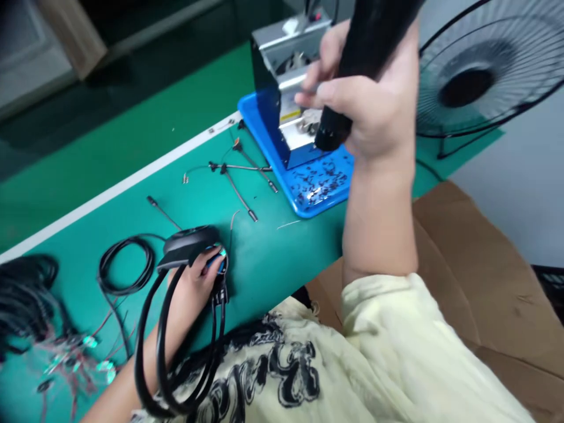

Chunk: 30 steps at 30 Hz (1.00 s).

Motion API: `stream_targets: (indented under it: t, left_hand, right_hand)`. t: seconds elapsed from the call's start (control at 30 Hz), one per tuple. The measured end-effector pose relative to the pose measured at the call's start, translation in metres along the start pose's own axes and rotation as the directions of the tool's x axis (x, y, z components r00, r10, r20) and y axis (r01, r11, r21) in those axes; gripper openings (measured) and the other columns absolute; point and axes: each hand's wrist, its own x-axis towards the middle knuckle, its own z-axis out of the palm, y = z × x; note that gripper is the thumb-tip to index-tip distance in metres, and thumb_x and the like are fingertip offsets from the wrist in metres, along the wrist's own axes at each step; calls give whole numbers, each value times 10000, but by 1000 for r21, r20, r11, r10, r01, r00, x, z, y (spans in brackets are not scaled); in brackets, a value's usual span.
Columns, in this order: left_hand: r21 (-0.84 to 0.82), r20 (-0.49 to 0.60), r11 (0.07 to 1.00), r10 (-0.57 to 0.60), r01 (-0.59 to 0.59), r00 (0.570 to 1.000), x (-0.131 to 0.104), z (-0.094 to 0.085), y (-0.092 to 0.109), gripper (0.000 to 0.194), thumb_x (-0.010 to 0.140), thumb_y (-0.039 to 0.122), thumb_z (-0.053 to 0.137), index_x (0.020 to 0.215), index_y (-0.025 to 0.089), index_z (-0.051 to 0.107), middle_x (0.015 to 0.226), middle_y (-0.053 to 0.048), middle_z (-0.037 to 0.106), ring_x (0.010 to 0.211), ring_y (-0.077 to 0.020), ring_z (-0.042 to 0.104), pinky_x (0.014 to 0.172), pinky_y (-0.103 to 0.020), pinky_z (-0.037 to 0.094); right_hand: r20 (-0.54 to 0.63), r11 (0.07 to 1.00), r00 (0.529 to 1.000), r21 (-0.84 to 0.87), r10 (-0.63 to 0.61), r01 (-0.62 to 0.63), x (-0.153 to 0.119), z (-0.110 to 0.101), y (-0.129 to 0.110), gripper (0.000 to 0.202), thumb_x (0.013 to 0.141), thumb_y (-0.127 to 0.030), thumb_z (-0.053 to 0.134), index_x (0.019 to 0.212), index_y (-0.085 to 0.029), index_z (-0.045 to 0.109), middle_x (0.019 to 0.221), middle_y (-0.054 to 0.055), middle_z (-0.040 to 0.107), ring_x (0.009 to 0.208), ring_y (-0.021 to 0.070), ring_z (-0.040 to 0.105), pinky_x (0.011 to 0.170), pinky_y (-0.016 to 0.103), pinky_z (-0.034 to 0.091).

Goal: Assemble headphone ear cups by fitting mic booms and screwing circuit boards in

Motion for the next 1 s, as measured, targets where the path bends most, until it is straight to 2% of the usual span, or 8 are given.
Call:
stream_targets:
  t: [0.1, 0.2, 0.3, 0.6, 0.7, 0.83, 0.9, 1.0]
  left_hand:
    - [-3, 32, 1000, -15, 15, 999, 3, -2, 0, 238, 902, 357, 603, 1060, 204, 694, 939, -60, 751, 683, -197, 677, 707, -319, 504]
    - [49, 78, 998, -55, 51, 995, 1, -2, -2, 290, 939, 389, 531, 1065, 189, 700, 910, -59, 753, 652, -182, 675, 687, -298, 503]
    - [59, 120, 996, -69, 62, 990, -5, 0, -7, 311, 949, 386, 496, 1111, 214, 698, 926, -56, 752, 716, -196, 696, 699, -293, 511]
    - [86, 114, 994, -83, 73, 990, -10, 2, -10, 321, 927, 395, 516, 1133, 227, 697, 1000, -69, 744, 857, -228, 706, 743, -305, 531]
    - [66, 101, 994, -92, 86, 991, -4, 1, -5, 320, 929, 410, 521, 1115, 220, 700, 990, -67, 746, 836, -223, 706, 758, -310, 524]
    - [14, 114, 995, -100, 99, 988, 1, -2, 5, 282, 927, 383, 553, 1095, 203, 692, 1009, -61, 742, 852, -221, 697, 825, -335, 499]
    - [20, 109, 994, -108, 106, 988, 1, -2, 7, 261, 912, 371, 589, 1081, 201, 691, 1010, -58, 740, 858, -220, 692, 852, -341, 482]
    - [66, 106, 993, -101, 94, 989, 1, 2, 6, 237, 901, 365, 610, 1048, 202, 699, 917, -49, 744, 817, -219, 689, 818, -340, 469]
  right_hand:
    - [-163, 949, 967, 214, -198, 231, 30, 2, 25, 280, 838, -393, 502, 942, -170, 635, 991, -68, 674, 681, 11, 632, 573, 161, 407]
    - [-333, 882, 915, 328, -226, 337, 48, 13, 55, 452, 805, -536, 651, 1167, -348, 456, 711, -107, 609, 395, 47, 473, 370, 186, 396]
    - [-352, 856, 917, 398, -189, 329, 52, 27, 67, 531, 846, -674, 497, 1238, -361, 323, 682, -99, 560, 377, 97, 463, 350, 250, 385]
    - [-357, 919, 928, 321, -106, 229, 42, 35, 67, 515, 826, -693, 495, 1173, -319, 429, 538, -92, 452, 389, 102, 421, 370, 253, 337]
    - [-303, 878, 951, 440, -52, 189, 31, 34, 61, 541, 790, -715, 516, 1169, -331, 472, 533, -91, 489, 359, 88, 397, 340, 241, 300]
    - [-199, 729, 980, 671, 4, 134, -11, 48, 22, 527, 787, -688, 548, 1194, -353, 546, 558, -53, 518, 402, 116, 481, 321, 245, 312]
    - [-99, 665, 995, 742, -23, 89, -39, 63, -2, 430, 812, -687, 525, 1005, -316, 622, 520, -38, 488, 394, 125, 494, 314, 243, 330]
    - [151, 658, 988, 748, -40, -87, -83, 96, -29, 560, 777, -797, 464, 728, -247, 557, 521, -25, 470, 389, 119, 492, 335, 245, 391]
